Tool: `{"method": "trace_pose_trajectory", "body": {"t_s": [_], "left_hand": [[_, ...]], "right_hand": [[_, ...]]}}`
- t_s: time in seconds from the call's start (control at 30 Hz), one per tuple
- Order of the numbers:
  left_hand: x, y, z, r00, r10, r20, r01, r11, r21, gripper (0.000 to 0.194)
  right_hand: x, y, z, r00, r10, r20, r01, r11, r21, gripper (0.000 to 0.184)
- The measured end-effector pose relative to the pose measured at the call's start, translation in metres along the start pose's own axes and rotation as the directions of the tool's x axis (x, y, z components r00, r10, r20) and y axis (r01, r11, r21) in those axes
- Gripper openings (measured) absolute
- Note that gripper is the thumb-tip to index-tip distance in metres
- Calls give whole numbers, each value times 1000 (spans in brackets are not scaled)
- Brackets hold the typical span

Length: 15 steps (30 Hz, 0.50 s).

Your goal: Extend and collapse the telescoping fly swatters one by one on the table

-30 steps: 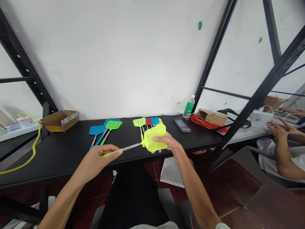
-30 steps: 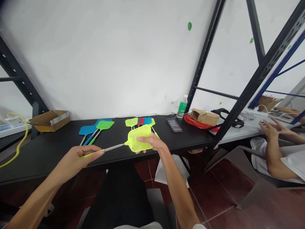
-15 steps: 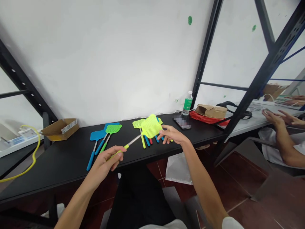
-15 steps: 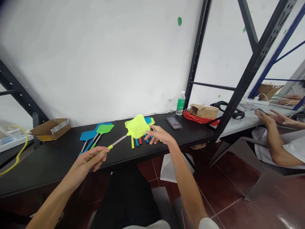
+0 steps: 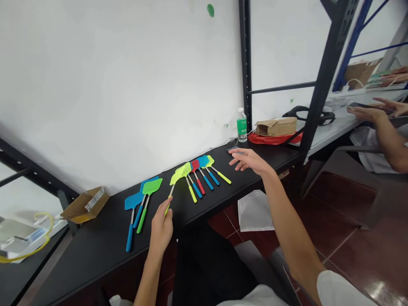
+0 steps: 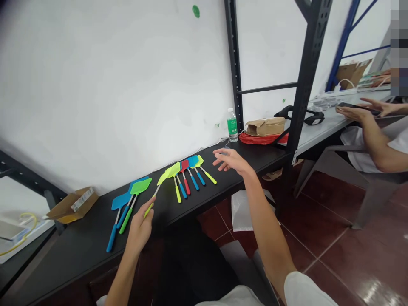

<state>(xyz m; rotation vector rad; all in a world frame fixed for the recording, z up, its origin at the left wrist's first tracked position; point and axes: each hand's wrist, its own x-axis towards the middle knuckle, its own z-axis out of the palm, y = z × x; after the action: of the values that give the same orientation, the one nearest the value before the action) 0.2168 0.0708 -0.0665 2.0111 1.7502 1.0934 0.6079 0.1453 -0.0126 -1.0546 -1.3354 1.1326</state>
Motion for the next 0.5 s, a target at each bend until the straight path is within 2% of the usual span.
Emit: {"method": "trace_pose_trajectory", "body": {"t_s": [0.17, 0.3, 0.5], "left_hand": [[21, 8, 31, 1000, -13, 12, 11, 987, 158, 51], [36, 16, 52, 995, 2, 95, -25, 971, 239, 52], [48, 13, 63, 983, 30, 181, -90, 938, 335, 50]], "right_hand": [[0, 2, -3, 1000, -16, -9, 16, 1000, 14, 40], [2, 3, -1, 1000, -6, 17, 5, 1000, 29, 40], [8, 5, 7, 998, 0, 56, -1, 1000, 8, 39]]}}
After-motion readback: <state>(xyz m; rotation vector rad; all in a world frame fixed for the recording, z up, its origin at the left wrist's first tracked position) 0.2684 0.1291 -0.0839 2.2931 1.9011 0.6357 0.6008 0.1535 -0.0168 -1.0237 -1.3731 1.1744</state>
